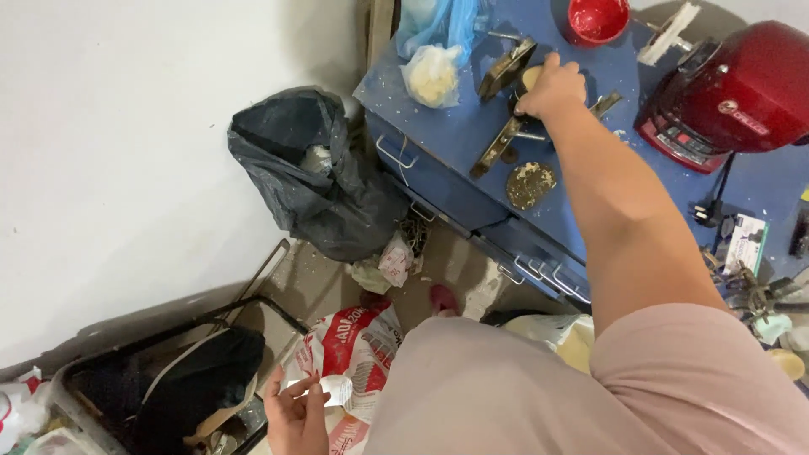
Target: The person scoops a white powder from a container into a small bowl using a green spoon. They then pour a liquid from a purple bowl into the mixture and stir it with the spoon. Finally, the person pours the mixed batter into a heart-shaped mold and shakes it to level the contents.
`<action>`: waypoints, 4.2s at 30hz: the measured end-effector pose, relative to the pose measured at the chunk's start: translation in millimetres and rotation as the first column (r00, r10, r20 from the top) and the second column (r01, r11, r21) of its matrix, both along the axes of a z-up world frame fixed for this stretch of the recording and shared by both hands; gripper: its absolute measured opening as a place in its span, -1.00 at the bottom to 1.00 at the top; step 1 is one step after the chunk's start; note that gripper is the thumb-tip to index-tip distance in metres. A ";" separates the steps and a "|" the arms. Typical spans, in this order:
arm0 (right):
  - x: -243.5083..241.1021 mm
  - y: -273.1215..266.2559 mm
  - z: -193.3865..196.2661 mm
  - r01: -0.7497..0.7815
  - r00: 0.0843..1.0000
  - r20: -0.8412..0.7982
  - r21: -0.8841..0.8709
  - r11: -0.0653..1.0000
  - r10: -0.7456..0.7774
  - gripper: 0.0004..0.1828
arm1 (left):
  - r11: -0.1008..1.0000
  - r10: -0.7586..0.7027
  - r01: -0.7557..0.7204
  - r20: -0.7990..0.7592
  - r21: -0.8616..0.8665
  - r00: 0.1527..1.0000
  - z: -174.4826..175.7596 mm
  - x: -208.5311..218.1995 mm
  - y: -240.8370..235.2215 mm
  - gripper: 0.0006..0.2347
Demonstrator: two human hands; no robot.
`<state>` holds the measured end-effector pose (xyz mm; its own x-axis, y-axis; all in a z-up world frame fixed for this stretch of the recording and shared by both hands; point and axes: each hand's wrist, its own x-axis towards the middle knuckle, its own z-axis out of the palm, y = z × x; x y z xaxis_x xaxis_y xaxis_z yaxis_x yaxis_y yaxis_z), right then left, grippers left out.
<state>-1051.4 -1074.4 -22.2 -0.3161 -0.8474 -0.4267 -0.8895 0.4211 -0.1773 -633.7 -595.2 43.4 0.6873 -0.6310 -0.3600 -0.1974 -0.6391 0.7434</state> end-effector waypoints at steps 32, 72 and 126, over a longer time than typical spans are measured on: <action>154.3 239.2 64.5 -0.500 0.397 -0.214 -0.866 0.016 0.892 -0.31 | 0.974 -0.048 0.079 0.150 -0.210 0.988 13.1 3.6 181.3 -0.49; 818.1 769.7 82.7 -0.959 0.125 0.170 -0.231 0.163 0.978 0.22 | 0.591 0.772 -0.752 -0.064 -0.292 0.632 22.9 316.1 764.9 -0.50; 1009.9 1032.6 21.1 -0.343 0.377 0.856 -0.225 0.912 0.353 -0.39 | 0.856 -0.451 0.304 -0.316 -0.418 0.835 -37.5 811.5 676.2 -0.31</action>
